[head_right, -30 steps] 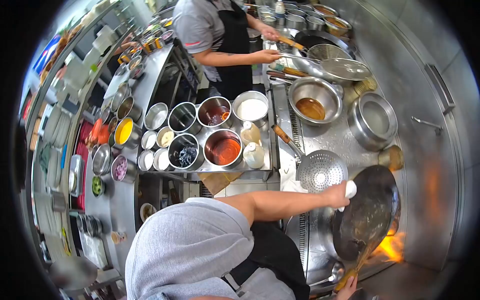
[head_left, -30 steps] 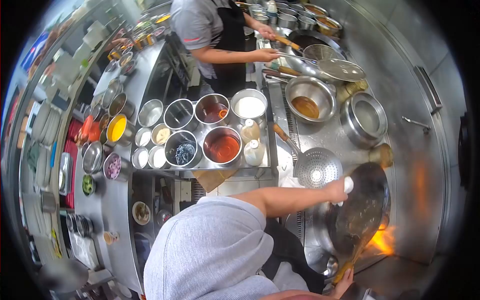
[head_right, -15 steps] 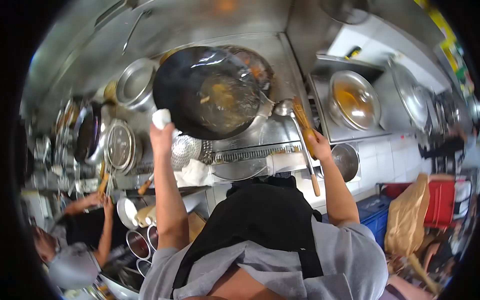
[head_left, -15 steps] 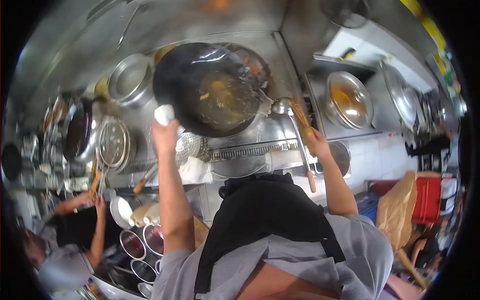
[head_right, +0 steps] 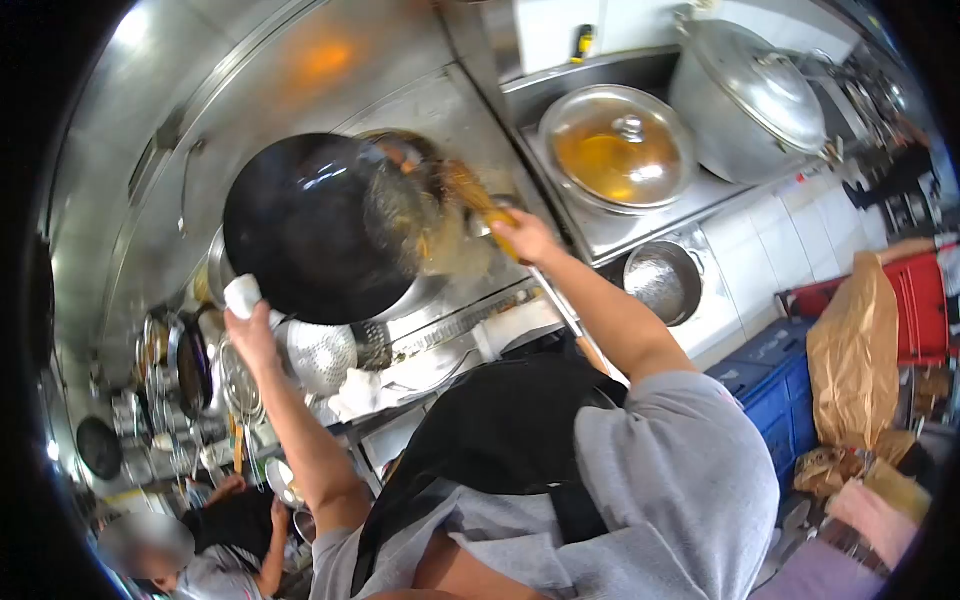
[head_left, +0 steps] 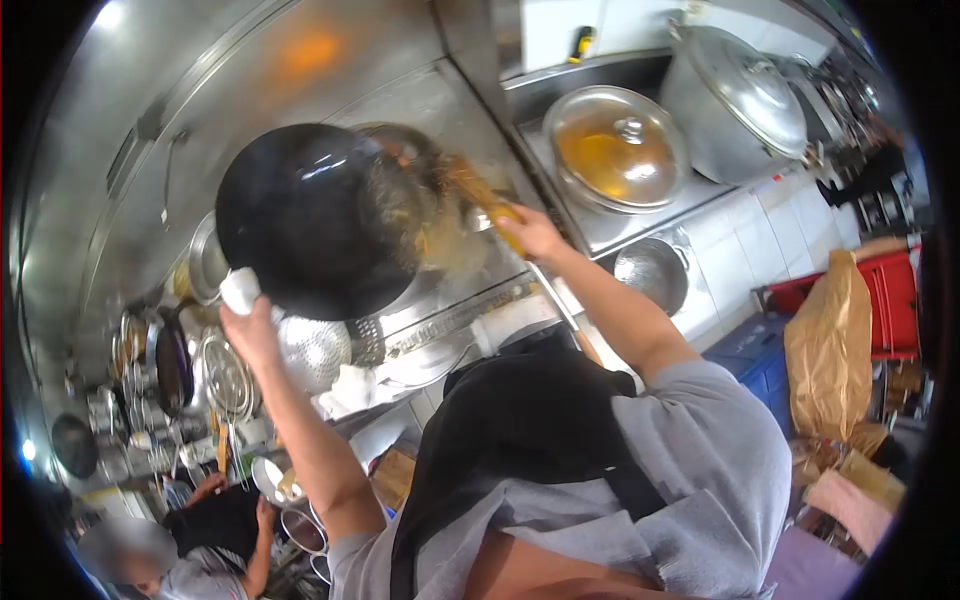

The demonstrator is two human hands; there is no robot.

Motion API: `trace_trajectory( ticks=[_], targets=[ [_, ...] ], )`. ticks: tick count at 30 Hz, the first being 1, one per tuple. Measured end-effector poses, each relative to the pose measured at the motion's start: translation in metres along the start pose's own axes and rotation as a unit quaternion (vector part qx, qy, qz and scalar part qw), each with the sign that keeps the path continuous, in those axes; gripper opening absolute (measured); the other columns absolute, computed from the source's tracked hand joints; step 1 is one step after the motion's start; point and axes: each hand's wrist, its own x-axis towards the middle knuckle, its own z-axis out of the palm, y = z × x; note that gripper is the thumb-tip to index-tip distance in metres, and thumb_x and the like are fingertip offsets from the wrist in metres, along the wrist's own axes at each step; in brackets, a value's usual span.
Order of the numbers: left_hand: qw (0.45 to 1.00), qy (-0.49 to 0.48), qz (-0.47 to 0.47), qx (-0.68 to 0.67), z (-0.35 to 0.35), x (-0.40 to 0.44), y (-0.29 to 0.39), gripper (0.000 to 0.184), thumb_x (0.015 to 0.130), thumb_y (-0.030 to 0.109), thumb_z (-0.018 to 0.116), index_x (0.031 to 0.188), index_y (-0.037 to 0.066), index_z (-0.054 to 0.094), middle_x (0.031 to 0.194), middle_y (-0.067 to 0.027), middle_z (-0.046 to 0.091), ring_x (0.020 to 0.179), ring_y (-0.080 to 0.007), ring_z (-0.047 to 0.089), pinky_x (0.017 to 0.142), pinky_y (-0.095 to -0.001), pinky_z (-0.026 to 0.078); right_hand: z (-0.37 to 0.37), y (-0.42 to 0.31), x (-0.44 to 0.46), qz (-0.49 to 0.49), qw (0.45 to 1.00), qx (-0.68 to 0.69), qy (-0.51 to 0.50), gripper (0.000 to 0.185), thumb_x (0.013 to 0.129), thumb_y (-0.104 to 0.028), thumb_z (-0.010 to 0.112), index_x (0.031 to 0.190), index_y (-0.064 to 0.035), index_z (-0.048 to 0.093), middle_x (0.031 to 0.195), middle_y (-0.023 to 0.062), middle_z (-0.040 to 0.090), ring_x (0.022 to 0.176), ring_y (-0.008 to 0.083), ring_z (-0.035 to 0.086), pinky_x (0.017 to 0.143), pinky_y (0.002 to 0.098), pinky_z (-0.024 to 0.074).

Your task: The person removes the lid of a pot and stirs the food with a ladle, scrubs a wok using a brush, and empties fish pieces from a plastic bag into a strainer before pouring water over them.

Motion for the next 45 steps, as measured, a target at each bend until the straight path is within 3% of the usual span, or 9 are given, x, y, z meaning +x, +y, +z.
trace_trajectory(
  ticks=[4, 8, 12, 15, 21, 23, 28, 32, 45],
  targets=[
    [0.999, -0.003, 0.029, 0.028, 0.006, 0.006, -0.006, 0.055, 0.076, 0.013, 0.069, 0.123, -0.009, 0.049, 0.110, -0.0213, 0.062, 0.095, -0.0280, 0.061, 0.087, -0.0392, 0.047, 0.025, 0.006, 0.049, -0.001, 0.999, -0.039, -0.019, 0.078, 0.085, -0.060, 0.059, 0.135, -0.0022, 0.050, 0.138, 0.0184, 0.051, 0.127, 0.0293, 0.049, 0.106, 0.0363, 0.0383],
    [0.989, 0.010, 0.101, 0.108, 0.007, -0.012, 0.024, 0.055, 0.076, 0.019, 0.062, 0.122, -0.008, 0.048, 0.104, -0.0255, 0.063, 0.091, -0.0364, 0.063, 0.082, -0.0445, 0.047, 0.035, -0.045, 0.039, 0.119, 0.990, 0.057, -0.041, 0.070, 0.090, -0.051, 0.058, 0.145, -0.0142, 0.039, 0.103, 0.0153, 0.068, 0.048, 0.0207, 0.056, 0.043, 0.0358, 0.0474],
    [0.987, 0.016, 0.125, 0.103, 0.009, -0.052, 0.042, 0.056, 0.080, 0.022, 0.063, 0.127, -0.002, 0.046, 0.108, -0.0246, 0.062, 0.095, -0.0388, 0.062, 0.084, -0.0454, 0.047, 0.066, -0.041, 0.033, 0.120, 0.982, 0.143, -0.007, 0.063, 0.089, -0.047, 0.061, 0.141, -0.0144, 0.046, 0.096, 0.0144, 0.067, 0.062, 0.0234, 0.063, 0.043, 0.0376, 0.0481],
    [0.990, 0.008, 0.113, 0.084, 0.004, -0.097, 0.029, 0.058, 0.079, 0.018, 0.064, 0.132, 0.001, 0.045, 0.115, -0.0248, 0.060, 0.100, -0.0395, 0.062, 0.089, -0.0447, 0.048, 0.089, -0.028, 0.016, 0.120, 0.983, 0.137, 0.028, 0.054, 0.089, -0.045, 0.060, 0.134, -0.0139, 0.055, 0.104, 0.0148, 0.069, 0.086, 0.0237, 0.067, 0.071, 0.0370, 0.0537],
    [0.970, -0.034, 0.195, 0.143, -0.021, -0.119, -0.067, 0.065, 0.076, 0.016, 0.063, 0.135, 0.001, 0.041, 0.124, -0.0255, 0.056, 0.107, -0.0412, 0.060, 0.087, -0.0476, 0.049, 0.114, 0.016, 0.001, -0.007, 0.975, 0.175, 0.137, 0.053, 0.090, -0.043, 0.059, 0.134, -0.0138, 0.054, 0.084, 0.0129, 0.067, 0.058, 0.0211, 0.063, 0.049, 0.0353, 0.0522],
    [0.987, -0.087, 0.132, 0.020, -0.026, -0.087, -0.075, 0.057, 0.076, 0.009, 0.059, 0.129, -0.006, 0.042, 0.116, -0.0254, 0.055, 0.103, -0.0348, 0.059, 0.089, -0.0438, 0.046, 0.059, -0.063, -0.041, 0.144, 0.971, 0.190, -0.020, 0.047, 0.089, -0.041, 0.061, 0.127, -0.0123, 0.059, 0.087, 0.0114, 0.066, 0.077, 0.0236, 0.067, 0.058, 0.0409, 0.0540],
    [0.986, -0.145, 0.010, -0.085, -0.022, 0.006, -0.123, 0.056, 0.082, 0.024, 0.058, 0.129, -0.004, 0.050, 0.115, -0.0195, 0.060, 0.102, -0.0332, 0.059, 0.089, -0.0435, 0.046, 0.044, -0.017, -0.001, 0.044, 0.995, 0.074, -0.042, 0.054, 0.086, -0.044, 0.063, 0.128, -0.0118, 0.054, 0.094, 0.0122, 0.063, 0.064, 0.0247, 0.063, 0.048, 0.0403, 0.0529],
    [0.978, -0.150, -0.092, -0.113, -0.003, -0.008, -0.142, 0.050, 0.085, 0.032, 0.058, 0.126, 0.003, 0.052, 0.110, -0.0126, 0.061, 0.095, -0.0282, 0.059, 0.080, -0.0398, 0.046, 0.011, 0.038, -0.080, 0.016, 0.993, -0.012, -0.120, 0.048, 0.084, -0.037, 0.067, 0.123, -0.0111, 0.057, 0.104, 0.0130, 0.065, 0.091, 0.0265, 0.063, 0.076, 0.0392, 0.0508],
    [0.829, -0.141, -0.456, -0.292, 0.176, -0.102, -0.128, 0.046, 0.087, 0.061, 0.056, 0.110, 0.021, 0.056, 0.085, 0.0017, 0.058, 0.065, -0.0153, 0.054, 0.045, -0.0282, 0.034, -0.054, 0.121, -0.181, 0.112, 0.960, -0.257, 0.012, 0.058, 0.082, -0.043, 0.066, 0.125, -0.0105, 0.044, 0.116, 0.0229, 0.057, 0.111, 0.0395, 0.057, 0.091, 0.0486, 0.0472]
  ],
)
